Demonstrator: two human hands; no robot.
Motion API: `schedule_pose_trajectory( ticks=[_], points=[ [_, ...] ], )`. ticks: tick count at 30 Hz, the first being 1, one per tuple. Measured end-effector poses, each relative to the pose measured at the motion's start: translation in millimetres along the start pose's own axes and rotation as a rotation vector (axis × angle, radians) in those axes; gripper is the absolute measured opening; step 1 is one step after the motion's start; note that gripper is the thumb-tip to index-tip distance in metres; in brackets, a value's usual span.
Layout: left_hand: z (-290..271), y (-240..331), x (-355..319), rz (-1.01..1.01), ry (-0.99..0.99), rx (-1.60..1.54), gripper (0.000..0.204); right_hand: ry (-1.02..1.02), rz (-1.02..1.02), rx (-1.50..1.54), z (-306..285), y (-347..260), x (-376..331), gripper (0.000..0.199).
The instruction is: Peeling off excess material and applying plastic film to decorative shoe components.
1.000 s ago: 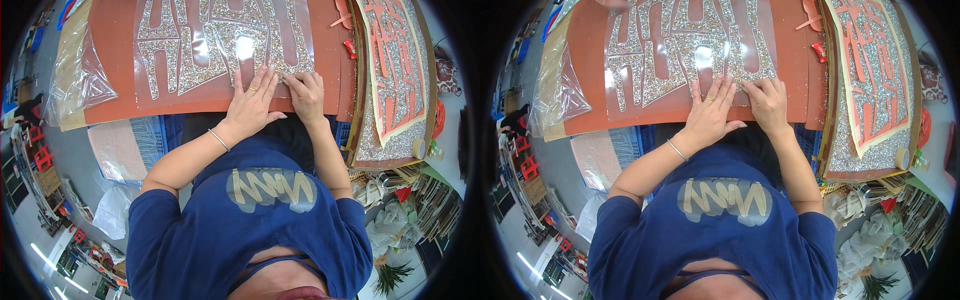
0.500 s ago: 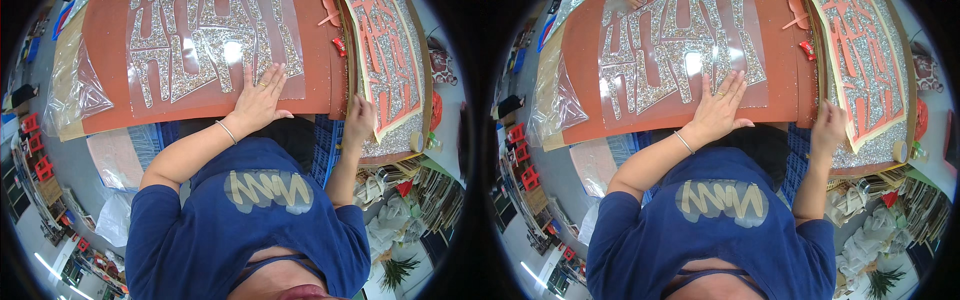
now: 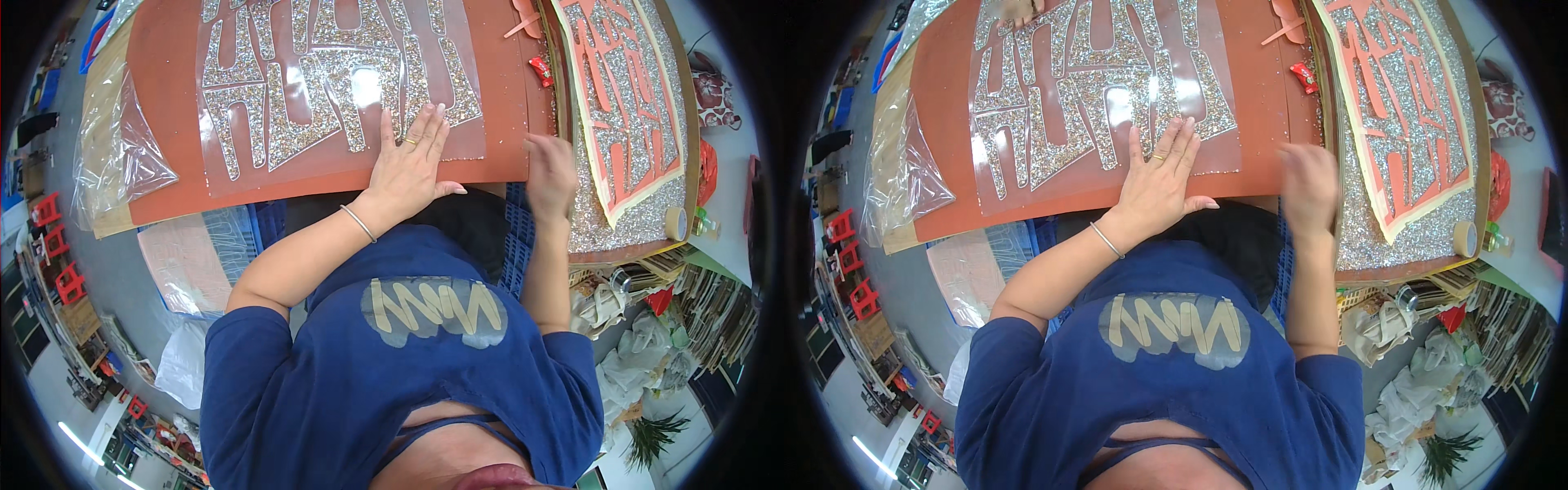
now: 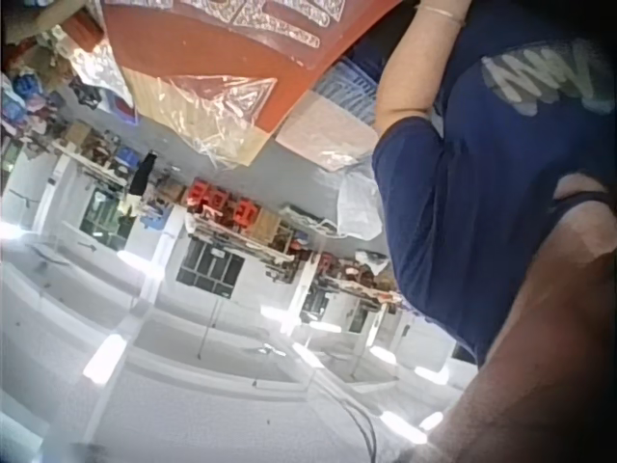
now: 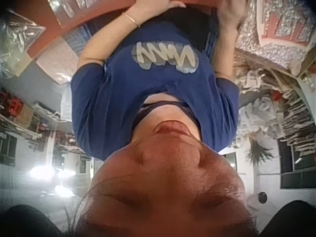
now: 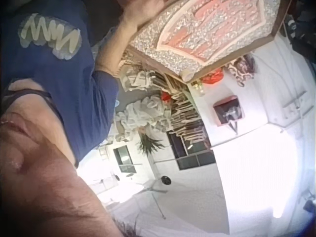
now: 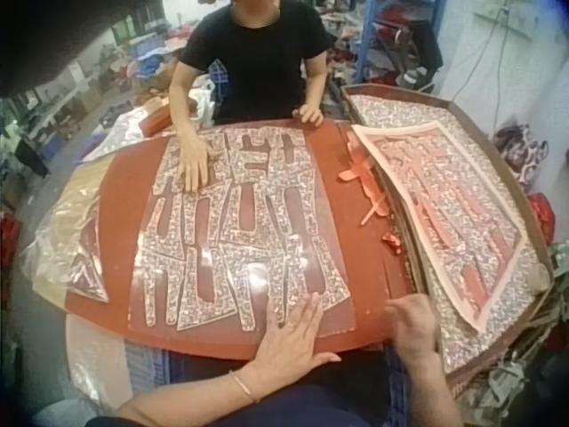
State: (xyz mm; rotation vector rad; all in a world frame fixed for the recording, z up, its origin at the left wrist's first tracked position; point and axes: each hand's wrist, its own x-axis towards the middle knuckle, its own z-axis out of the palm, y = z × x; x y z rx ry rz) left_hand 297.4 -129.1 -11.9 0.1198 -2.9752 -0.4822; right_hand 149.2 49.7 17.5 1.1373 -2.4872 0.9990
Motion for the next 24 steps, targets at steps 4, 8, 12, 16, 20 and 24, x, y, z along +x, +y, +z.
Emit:
schedule_pose_trajectory(
  ticks=[4,8,12,16,20,24],
  points=[
    [-1,0,2,-0.005,-0.002,0.022,0.093,-0.085,-0.244,0.105,57,-16,18,0.015],
    [-2,-2,3,-0.007,0.008,0.029,0.092,-0.154,-0.32,0.017,66,-11,19,0.022],
    [3,0,15,0.029,0.013,0.027,0.092,-0.072,-0.258,-0.083,57,1,17,0.023],
    [10,4,26,0.075,0.033,0.017,0.092,-0.017,-0.136,-0.086,29,4,12,0.02],
    [14,8,38,0.084,0.017,0.041,0.093,0.106,0.181,-0.21,-30,14,-5,0.012],
    [18,14,56,0.046,0.027,0.102,0.096,-0.147,0.402,-0.467,-83,61,-39,0.015]
  ],
)
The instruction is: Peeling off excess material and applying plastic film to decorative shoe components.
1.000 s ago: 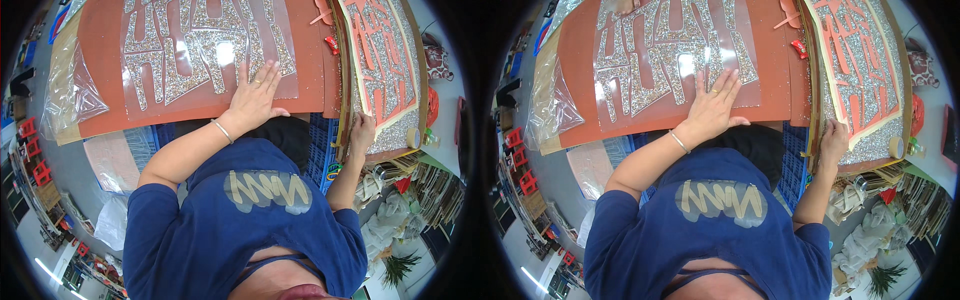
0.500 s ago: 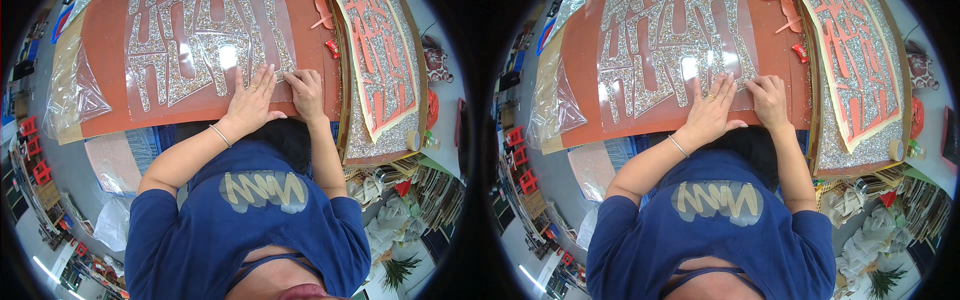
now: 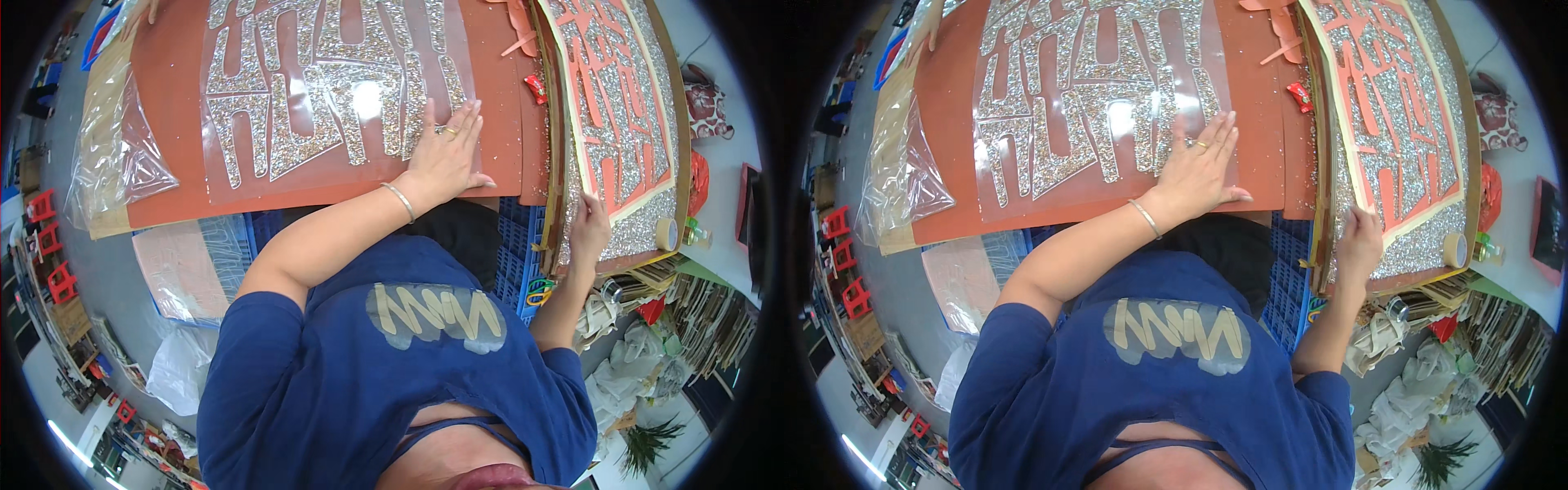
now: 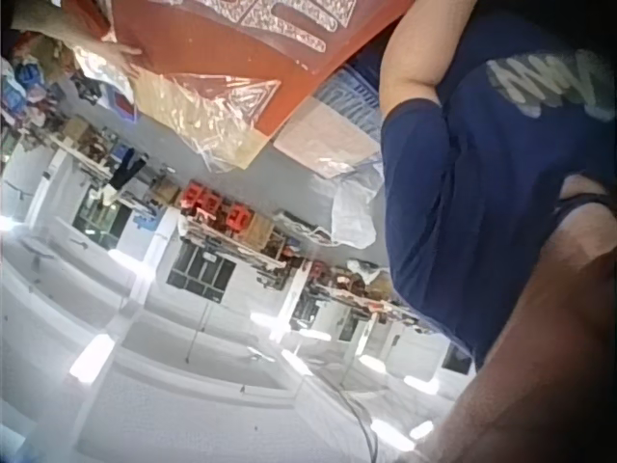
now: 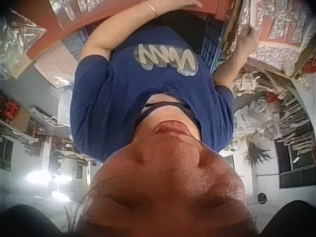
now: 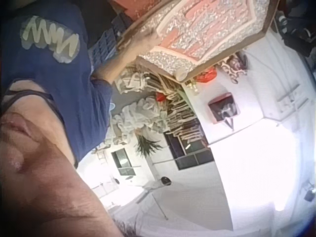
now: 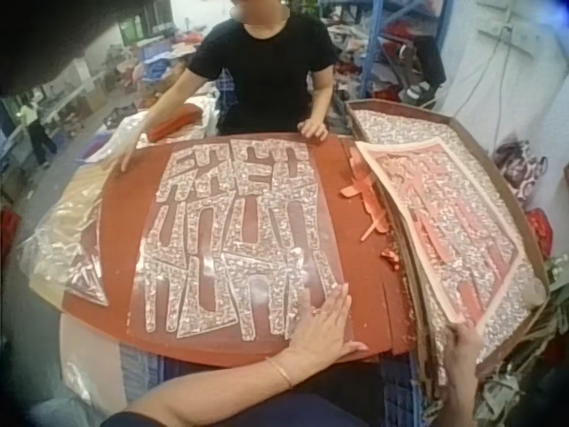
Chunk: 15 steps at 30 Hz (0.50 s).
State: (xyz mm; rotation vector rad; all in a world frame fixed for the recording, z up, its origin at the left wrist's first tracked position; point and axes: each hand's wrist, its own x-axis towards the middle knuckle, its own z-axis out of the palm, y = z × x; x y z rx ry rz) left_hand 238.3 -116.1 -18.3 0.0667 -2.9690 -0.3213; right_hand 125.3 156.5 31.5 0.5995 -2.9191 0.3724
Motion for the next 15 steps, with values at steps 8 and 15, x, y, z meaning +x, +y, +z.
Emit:
schedule_pose_trajectory(
  ticks=[8,15],
  points=[
    [-8,5,-22,-0.037,-0.026,-0.044,0.092,-0.171,0.056,-0.048,9,46,-22,0.019],
    [-32,-17,-89,-0.103,0.076,-0.177,0.077,-0.018,0.019,0.128,14,16,1,0.017]
  ],
)
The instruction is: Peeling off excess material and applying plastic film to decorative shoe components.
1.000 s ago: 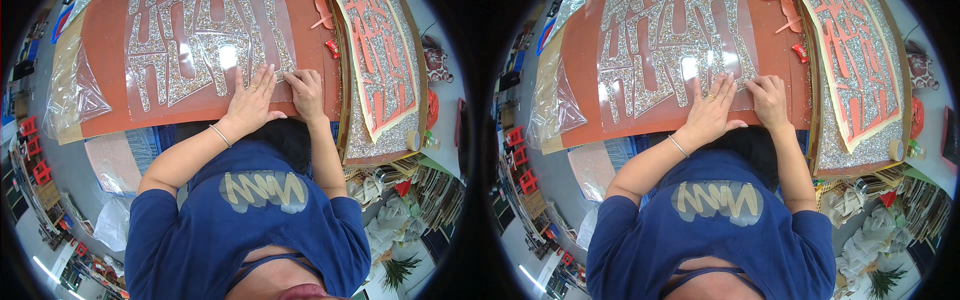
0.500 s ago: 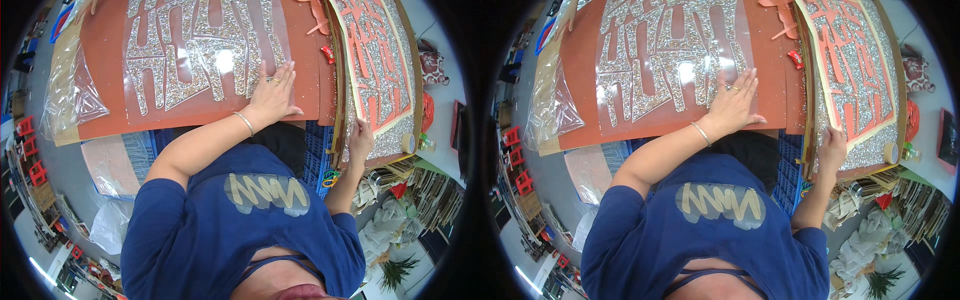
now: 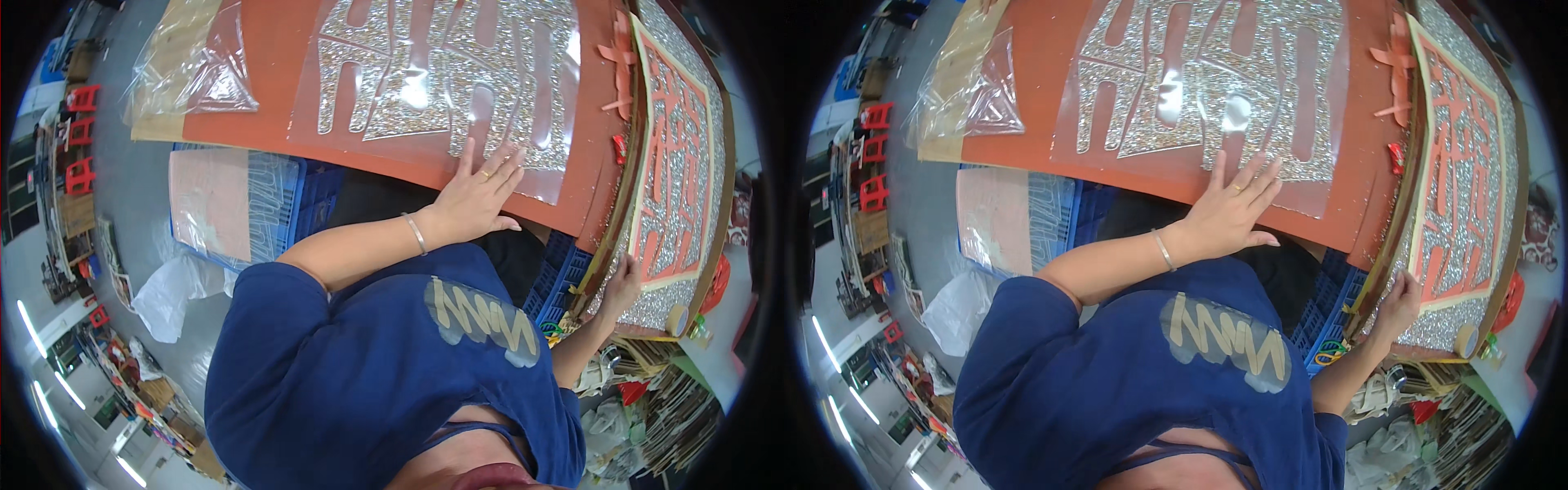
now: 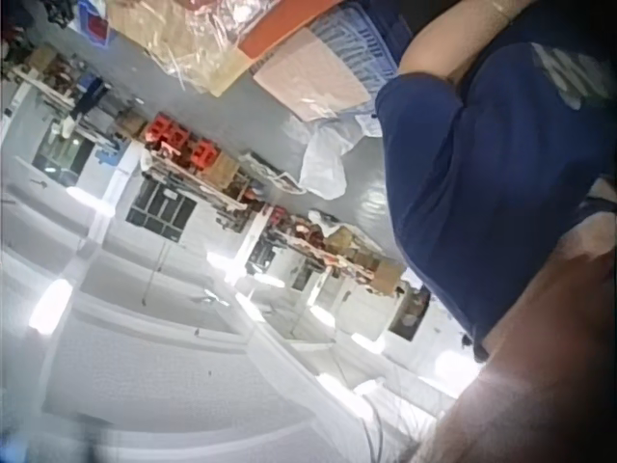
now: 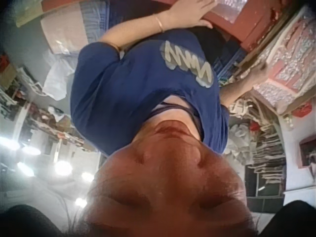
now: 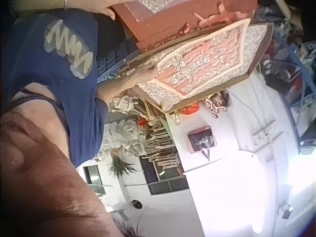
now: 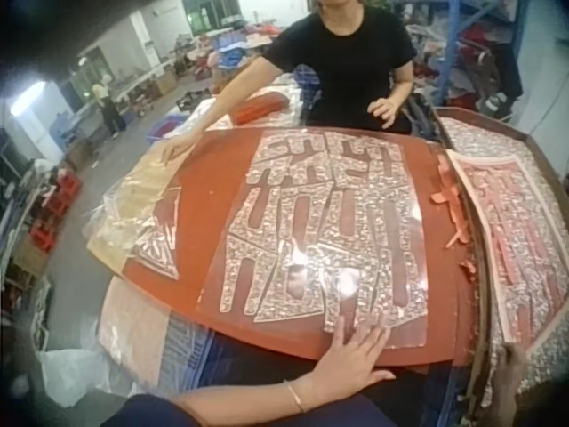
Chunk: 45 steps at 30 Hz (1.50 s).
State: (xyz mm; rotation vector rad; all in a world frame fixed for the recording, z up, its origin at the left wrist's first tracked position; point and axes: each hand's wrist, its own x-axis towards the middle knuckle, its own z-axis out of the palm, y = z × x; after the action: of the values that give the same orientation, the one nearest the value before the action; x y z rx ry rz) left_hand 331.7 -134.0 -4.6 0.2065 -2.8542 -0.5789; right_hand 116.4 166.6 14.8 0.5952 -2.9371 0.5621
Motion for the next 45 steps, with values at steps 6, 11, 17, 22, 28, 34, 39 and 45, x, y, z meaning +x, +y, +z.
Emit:
schedule_pose_trajectory(
  ticks=[6,11,17,22,28,34,39,45],
  points=[
    [-28,-53,-81,-0.315,0.269,0.076,0.072,-0.306,-0.423,0.553,61,-193,3,0.011],
    [-45,-77,-113,-0.46,0.311,0.081,0.081,-0.311,-0.992,0.728,134,-315,-28,0.011],
    [-40,-79,-120,-0.426,0.301,0.016,0.085,-0.345,-1.386,0.555,160,-357,-36,0.021],
    [-36,-83,-120,-0.418,0.219,0.08,0.084,-0.265,-1.259,0.518,158,-344,-34,0.025],
    [-43,-86,-111,-0.336,0.105,0.137,0.083,-0.178,-1.115,0.456,135,-309,-22,0.028],
    [-47,-91,-99,-0.219,0.013,0.091,0.089,0.106,-0.569,0.26,62,-162,7,0.019],
    [-75,-105,-102,-0.263,-0.098,0.156,0.087,-0.019,-0.007,-0.231,-3,-16,-5,0.018],
    [-77,-109,-113,-0.167,-0.082,0.15,0.087,-0.126,-0.004,-0.244,0,30,-22,0.017]
  ],
)
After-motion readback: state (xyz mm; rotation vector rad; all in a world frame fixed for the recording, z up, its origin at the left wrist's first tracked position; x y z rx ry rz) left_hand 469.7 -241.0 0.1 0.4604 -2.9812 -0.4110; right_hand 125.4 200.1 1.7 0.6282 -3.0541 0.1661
